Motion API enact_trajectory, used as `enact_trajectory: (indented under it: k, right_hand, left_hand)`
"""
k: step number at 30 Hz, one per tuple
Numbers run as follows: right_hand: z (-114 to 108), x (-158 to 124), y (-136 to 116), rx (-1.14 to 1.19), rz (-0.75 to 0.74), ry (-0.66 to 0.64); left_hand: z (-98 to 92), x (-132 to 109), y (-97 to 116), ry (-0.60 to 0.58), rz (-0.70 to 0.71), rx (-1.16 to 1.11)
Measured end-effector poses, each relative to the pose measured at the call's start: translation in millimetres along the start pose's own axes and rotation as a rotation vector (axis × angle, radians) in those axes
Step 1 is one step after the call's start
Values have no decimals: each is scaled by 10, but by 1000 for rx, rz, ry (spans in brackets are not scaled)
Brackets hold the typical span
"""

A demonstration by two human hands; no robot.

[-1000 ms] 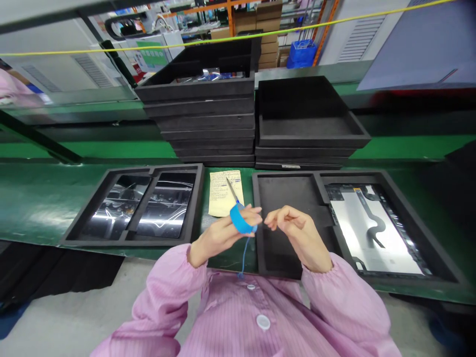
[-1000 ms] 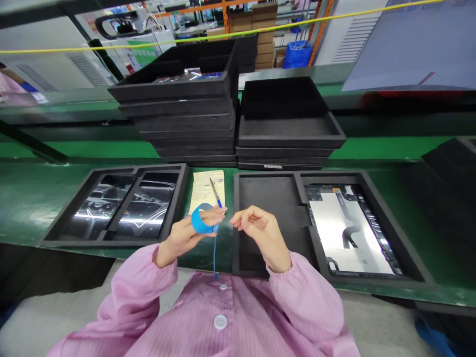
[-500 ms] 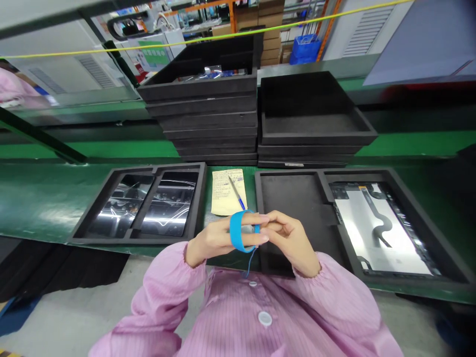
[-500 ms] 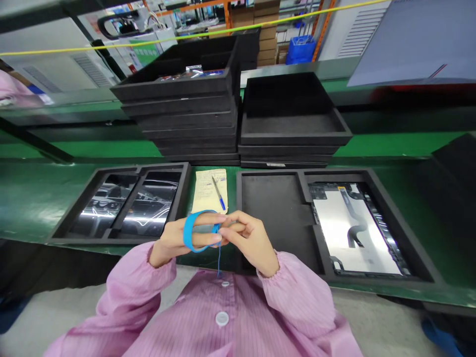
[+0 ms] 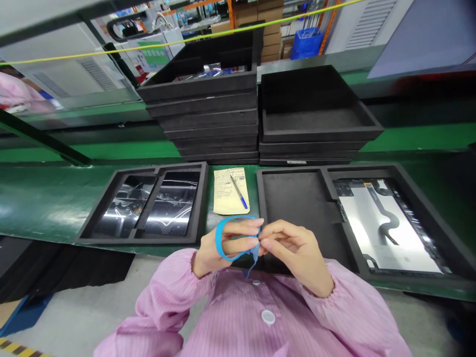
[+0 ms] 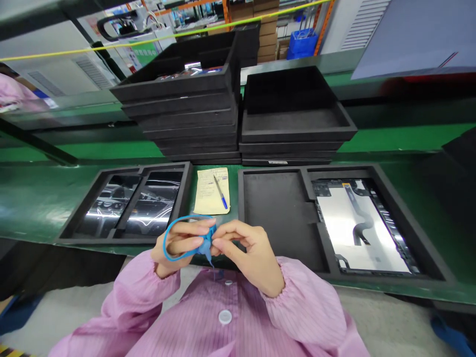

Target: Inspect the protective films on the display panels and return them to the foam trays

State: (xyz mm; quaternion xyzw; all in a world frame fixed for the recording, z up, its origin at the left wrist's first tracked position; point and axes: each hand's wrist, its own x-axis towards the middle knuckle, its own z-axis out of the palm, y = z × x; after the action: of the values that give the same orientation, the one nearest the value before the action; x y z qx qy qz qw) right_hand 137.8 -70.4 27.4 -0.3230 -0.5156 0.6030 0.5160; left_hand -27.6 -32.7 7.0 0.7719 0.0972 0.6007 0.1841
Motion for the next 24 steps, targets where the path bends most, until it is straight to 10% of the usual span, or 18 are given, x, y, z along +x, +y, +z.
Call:
enact_trajectory:
  k: [8,13,24]
  right_hand:
    - [0,54,-91,-1,-6,34]
    - [-67,117,-35,172,-27,-136]
    - [-39,153,93,-4,-294,16]
  left_hand:
    - [-171,106,210,-188,-46,85]
    - [-55,50,150,-9,-8,41]
    - [83,30,213,121,-138,38]
